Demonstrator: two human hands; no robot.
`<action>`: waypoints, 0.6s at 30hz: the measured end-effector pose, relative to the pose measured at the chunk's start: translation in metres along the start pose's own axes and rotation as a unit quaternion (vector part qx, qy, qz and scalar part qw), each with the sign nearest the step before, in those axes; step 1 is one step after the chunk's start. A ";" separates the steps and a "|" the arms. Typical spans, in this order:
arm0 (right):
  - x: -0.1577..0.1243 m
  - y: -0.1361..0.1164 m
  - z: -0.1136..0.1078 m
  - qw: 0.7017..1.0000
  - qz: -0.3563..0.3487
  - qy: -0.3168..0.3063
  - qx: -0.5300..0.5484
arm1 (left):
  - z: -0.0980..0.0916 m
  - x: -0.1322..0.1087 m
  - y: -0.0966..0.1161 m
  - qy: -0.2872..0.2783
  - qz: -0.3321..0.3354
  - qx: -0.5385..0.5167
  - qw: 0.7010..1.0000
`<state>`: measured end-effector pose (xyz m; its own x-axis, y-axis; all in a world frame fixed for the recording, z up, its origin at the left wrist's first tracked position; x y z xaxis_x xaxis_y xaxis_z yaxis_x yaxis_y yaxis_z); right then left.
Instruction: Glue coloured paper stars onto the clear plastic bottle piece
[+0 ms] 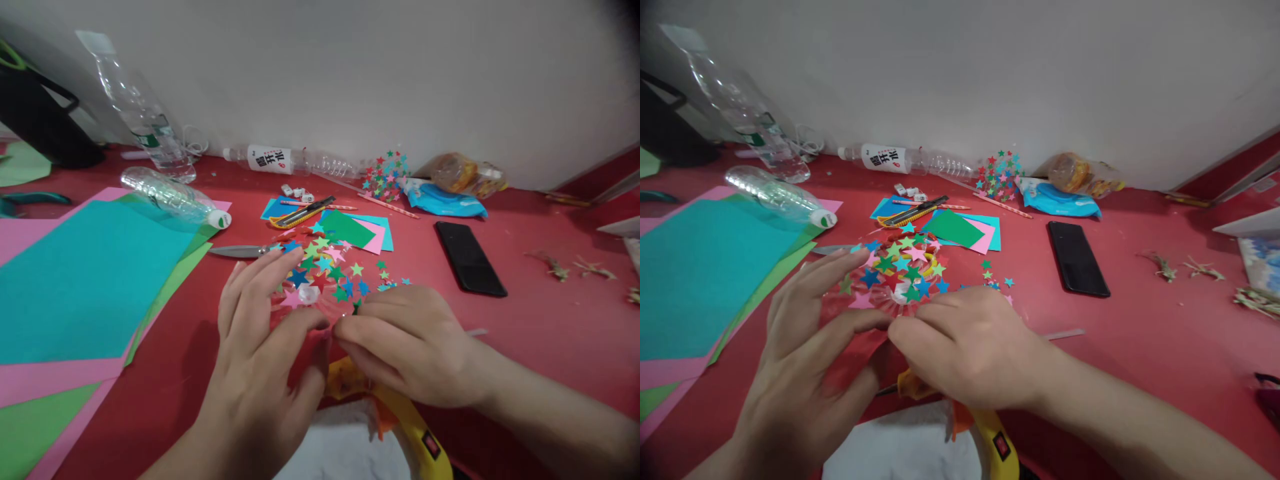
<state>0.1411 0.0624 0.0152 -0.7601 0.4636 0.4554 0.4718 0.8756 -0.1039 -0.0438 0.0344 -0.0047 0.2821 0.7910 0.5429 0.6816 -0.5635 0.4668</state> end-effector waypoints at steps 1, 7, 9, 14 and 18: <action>0.000 0.000 0.000 1.000 0.001 0.001 0.000 | 0.000 0.000 0.001 0.001 0.000 0.001 1.000; 0.000 -0.001 0.001 1.000 0.004 0.010 0.000 | 0.000 0.001 0.002 0.001 0.001 0.003 1.000; 0.000 -0.001 0.001 1.000 0.006 0.014 -0.001 | 0.000 0.001 0.002 0.002 0.000 -0.004 1.000; 0.000 -0.001 0.001 1.000 0.008 0.015 0.004 | -0.002 0.002 0.004 0.005 -0.024 -0.023 0.999; 0.001 -0.001 0.002 1.000 0.010 0.020 0.015 | -0.003 0.004 0.005 0.009 -0.026 -0.021 0.999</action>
Point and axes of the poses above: each hand's wrist, its own x-axis towards the middle knuckle, its own z-axis out of the palm, y = z × x, the point moved 1 cm from there along x, towards the middle knuckle, and after that the axes turned 3 degrees about -y, right-handed, at the moved point
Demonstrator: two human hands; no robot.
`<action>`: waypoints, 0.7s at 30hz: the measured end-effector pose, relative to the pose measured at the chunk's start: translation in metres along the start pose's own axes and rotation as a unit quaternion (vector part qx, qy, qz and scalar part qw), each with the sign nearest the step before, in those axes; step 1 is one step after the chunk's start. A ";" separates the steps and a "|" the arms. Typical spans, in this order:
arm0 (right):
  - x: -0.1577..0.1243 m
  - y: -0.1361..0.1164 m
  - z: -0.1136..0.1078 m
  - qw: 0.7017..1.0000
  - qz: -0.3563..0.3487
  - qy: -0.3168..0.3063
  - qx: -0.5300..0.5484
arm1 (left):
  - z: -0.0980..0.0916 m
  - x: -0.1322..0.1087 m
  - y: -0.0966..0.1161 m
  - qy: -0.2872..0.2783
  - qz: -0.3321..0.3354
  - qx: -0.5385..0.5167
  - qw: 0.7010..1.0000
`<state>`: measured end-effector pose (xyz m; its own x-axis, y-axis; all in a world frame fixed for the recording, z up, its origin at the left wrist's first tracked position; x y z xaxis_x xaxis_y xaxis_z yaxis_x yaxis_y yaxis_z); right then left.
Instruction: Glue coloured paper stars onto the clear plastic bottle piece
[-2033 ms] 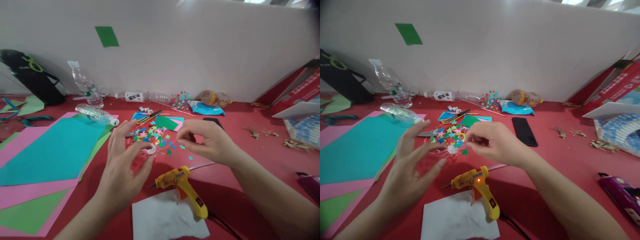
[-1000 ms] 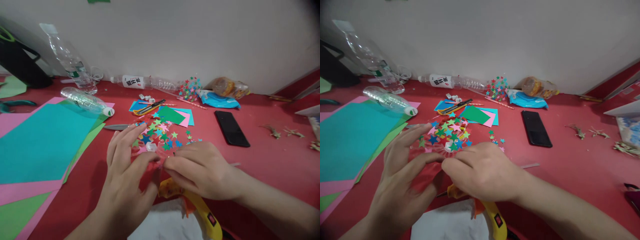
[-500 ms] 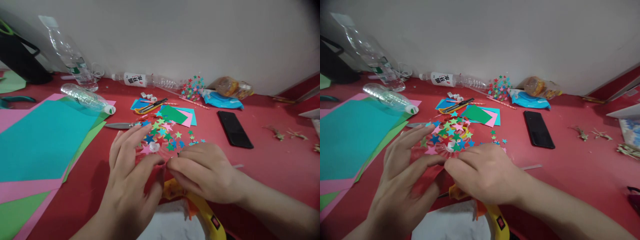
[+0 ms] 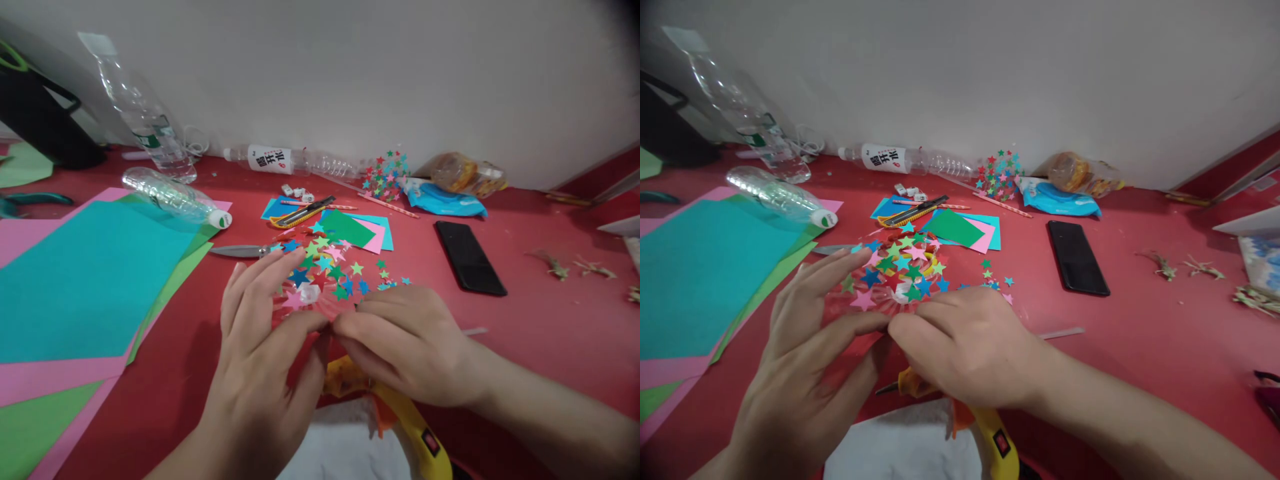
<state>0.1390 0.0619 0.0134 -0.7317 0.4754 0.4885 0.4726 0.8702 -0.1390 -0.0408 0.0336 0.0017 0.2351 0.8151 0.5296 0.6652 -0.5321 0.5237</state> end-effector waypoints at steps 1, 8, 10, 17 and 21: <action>0.000 0.000 0.000 1.000 0.002 0.001 0.002 | 0.000 0.000 0.000 0.000 0.004 0.002 1.000; 0.002 -0.002 -0.002 0.999 0.022 0.027 0.003 | 0.001 -0.001 -0.007 -0.006 0.023 0.049 0.998; 0.002 -0.002 -0.003 0.999 0.023 0.030 -0.005 | 0.000 -0.001 -0.010 -0.003 0.021 0.056 0.998; 0.001 0.000 -0.005 0.999 0.023 0.037 -0.016 | 0.002 -0.001 -0.016 -0.010 -0.013 0.045 0.999; -0.001 0.002 -0.007 0.999 0.023 0.036 -0.007 | 0.001 -0.001 -0.016 -0.004 -0.033 0.024 0.999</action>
Point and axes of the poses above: each hand's wrist, its own x-axis towards the middle knuckle, its own z-axis out of the palm, y = z × x, the point moved 1 cm from there along x, towards the middle knuckle, and after that the axes turned 3 degrees about -y, right-handed, at the moved point
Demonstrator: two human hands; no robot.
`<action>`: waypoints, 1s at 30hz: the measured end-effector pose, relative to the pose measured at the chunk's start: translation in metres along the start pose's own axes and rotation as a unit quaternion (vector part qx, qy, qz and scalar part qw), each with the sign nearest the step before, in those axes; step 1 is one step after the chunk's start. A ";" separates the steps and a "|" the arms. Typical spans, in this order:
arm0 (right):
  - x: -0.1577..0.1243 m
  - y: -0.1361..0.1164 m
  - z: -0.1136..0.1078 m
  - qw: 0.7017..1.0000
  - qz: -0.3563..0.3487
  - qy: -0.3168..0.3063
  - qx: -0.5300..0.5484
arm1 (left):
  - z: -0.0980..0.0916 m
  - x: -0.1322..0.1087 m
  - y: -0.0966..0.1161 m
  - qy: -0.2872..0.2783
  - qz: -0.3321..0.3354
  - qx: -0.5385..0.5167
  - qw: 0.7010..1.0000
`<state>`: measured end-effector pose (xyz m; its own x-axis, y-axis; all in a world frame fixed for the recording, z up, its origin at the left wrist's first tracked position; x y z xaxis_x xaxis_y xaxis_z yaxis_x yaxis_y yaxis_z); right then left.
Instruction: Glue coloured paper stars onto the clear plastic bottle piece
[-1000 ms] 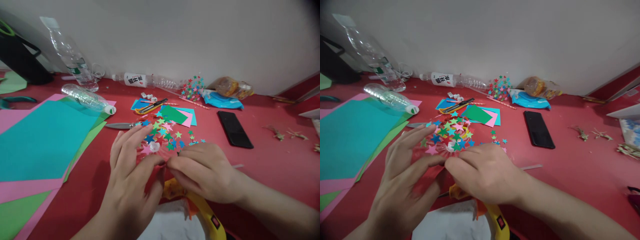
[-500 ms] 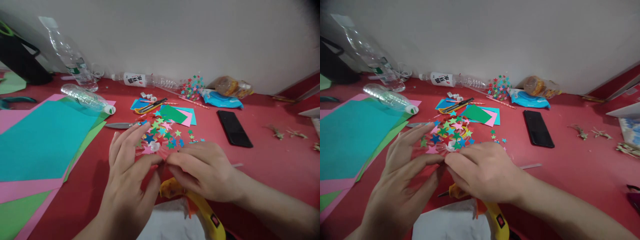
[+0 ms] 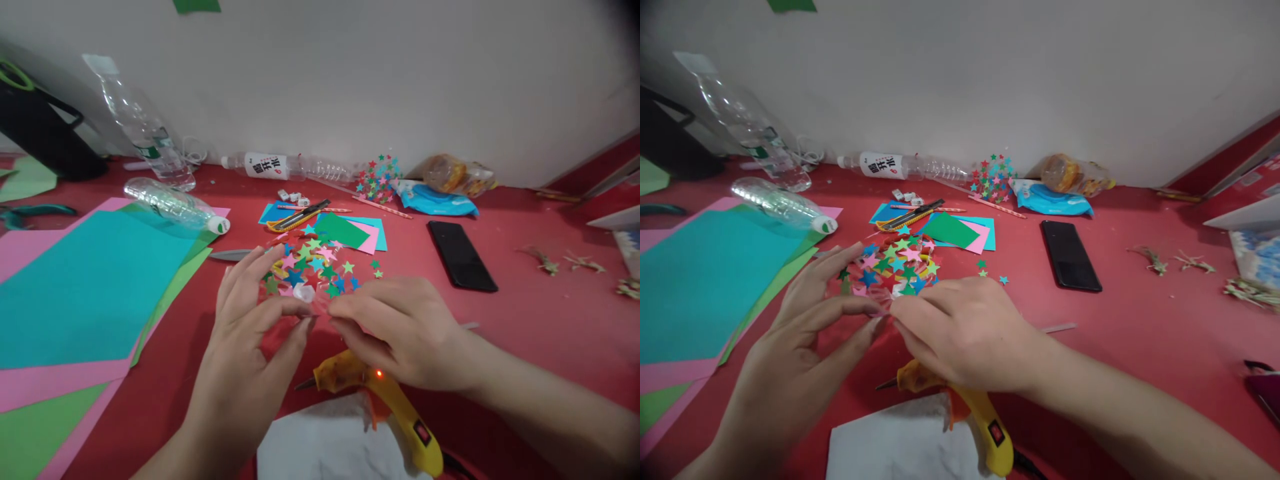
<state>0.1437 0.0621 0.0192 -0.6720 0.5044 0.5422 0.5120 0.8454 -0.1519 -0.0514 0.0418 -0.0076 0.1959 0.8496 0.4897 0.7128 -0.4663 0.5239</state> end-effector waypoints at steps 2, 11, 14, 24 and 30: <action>0.000 0.000 0.000 1.000 0.002 -0.002 -0.005 | -0.001 0.001 0.000 0.007 -0.005 -0.008 1.000; -0.001 0.001 0.000 1.000 0.003 -0.008 -0.008 | 0.002 0.000 0.000 -0.005 0.008 0.006 1.000; 0.000 0.001 0.001 1.000 0.002 -0.017 -0.009 | 0.003 0.000 0.000 -0.006 0.016 0.006 1.000; 0.000 0.001 -0.001 1.000 -0.003 -0.019 -0.015 | 0.006 -0.001 -0.002 0.007 0.007 -0.021 1.000; 0.001 0.000 -0.002 1.000 -0.003 -0.017 -0.023 | 0.006 0.001 -0.002 -0.006 -0.012 -0.030 0.999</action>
Point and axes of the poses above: each hand's wrist, its own x-axis towards the middle knuckle, its own z-axis out of the palm, y = z × x, the point moved 1 cm from there along x, towards the middle knuckle, and after that the axes turned 3 degrees about -y, right-handed, at the moved point
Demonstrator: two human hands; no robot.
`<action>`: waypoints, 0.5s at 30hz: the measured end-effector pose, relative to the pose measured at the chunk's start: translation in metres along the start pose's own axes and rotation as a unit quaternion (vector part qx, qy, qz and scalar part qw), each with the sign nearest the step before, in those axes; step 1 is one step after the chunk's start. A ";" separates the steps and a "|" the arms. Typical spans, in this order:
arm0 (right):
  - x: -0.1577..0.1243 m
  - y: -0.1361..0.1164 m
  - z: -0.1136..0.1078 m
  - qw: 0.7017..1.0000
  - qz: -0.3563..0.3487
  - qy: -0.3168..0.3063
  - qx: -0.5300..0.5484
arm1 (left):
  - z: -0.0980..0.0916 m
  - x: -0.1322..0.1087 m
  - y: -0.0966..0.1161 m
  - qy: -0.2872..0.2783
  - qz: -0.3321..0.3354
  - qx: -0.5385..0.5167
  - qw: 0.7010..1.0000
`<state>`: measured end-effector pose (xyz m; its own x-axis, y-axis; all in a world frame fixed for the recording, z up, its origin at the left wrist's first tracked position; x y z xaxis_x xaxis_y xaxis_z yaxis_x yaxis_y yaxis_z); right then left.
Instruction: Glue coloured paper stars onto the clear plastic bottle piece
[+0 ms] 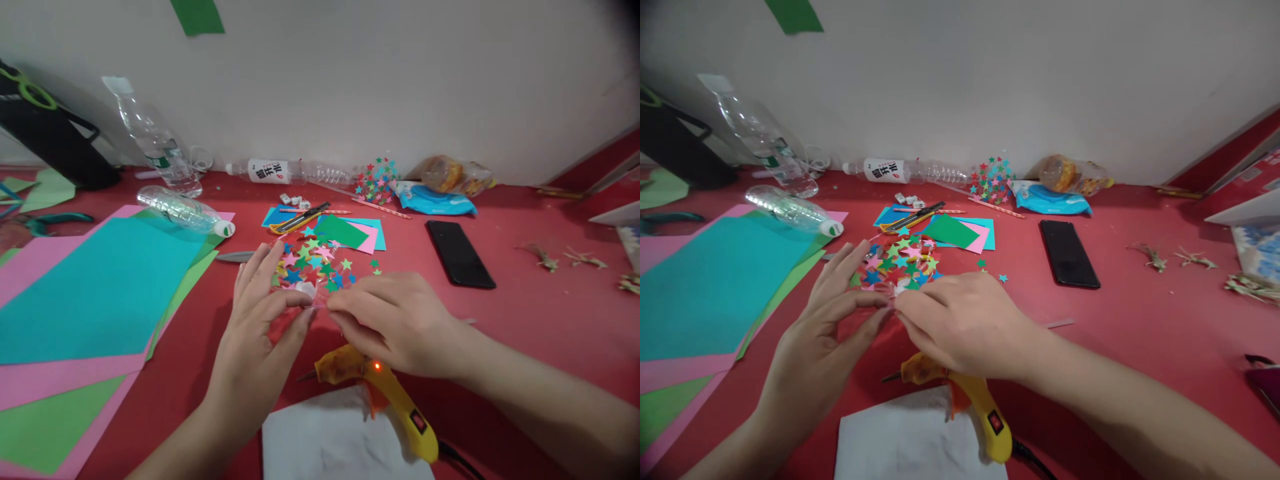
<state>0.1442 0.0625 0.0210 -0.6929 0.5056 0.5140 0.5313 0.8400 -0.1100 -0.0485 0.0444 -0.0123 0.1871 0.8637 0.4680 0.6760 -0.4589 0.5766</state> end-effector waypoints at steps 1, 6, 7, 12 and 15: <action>0.000 0.000 0.000 1.000 0.000 0.000 -0.002 | 0.000 0.000 0.000 -0.002 0.002 0.007 1.000; -0.001 0.000 0.001 1.000 0.000 -0.004 0.001 | 0.001 -0.002 0.000 -0.002 0.029 0.046 0.999; -0.001 0.000 0.001 1.000 0.000 -0.004 0.003 | 0.001 -0.002 0.000 -0.001 0.033 0.051 0.998; 0.000 0.000 0.001 1.000 -0.002 0.000 0.001 | 0.003 -0.003 0.002 -0.003 0.056 0.066 0.996; 0.000 -0.001 0.001 1.000 -0.002 0.000 -0.004 | 0.005 -0.002 0.003 0.000 0.076 0.068 0.995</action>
<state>0.1434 0.0623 0.0205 -0.6950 0.5019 0.5149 0.5323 0.8405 -0.1010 -0.0433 0.0424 -0.0142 0.2954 0.7861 0.5429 0.7301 -0.5523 0.4024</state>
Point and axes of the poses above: each hand's wrist, its own x-axis towards the middle knuckle, its own z-axis out of the palm, y = z × x, the point moved 1 cm from there along x, towards the middle knuckle, and after that the axes turned 3 degrees about -y, right-handed, at the moved point
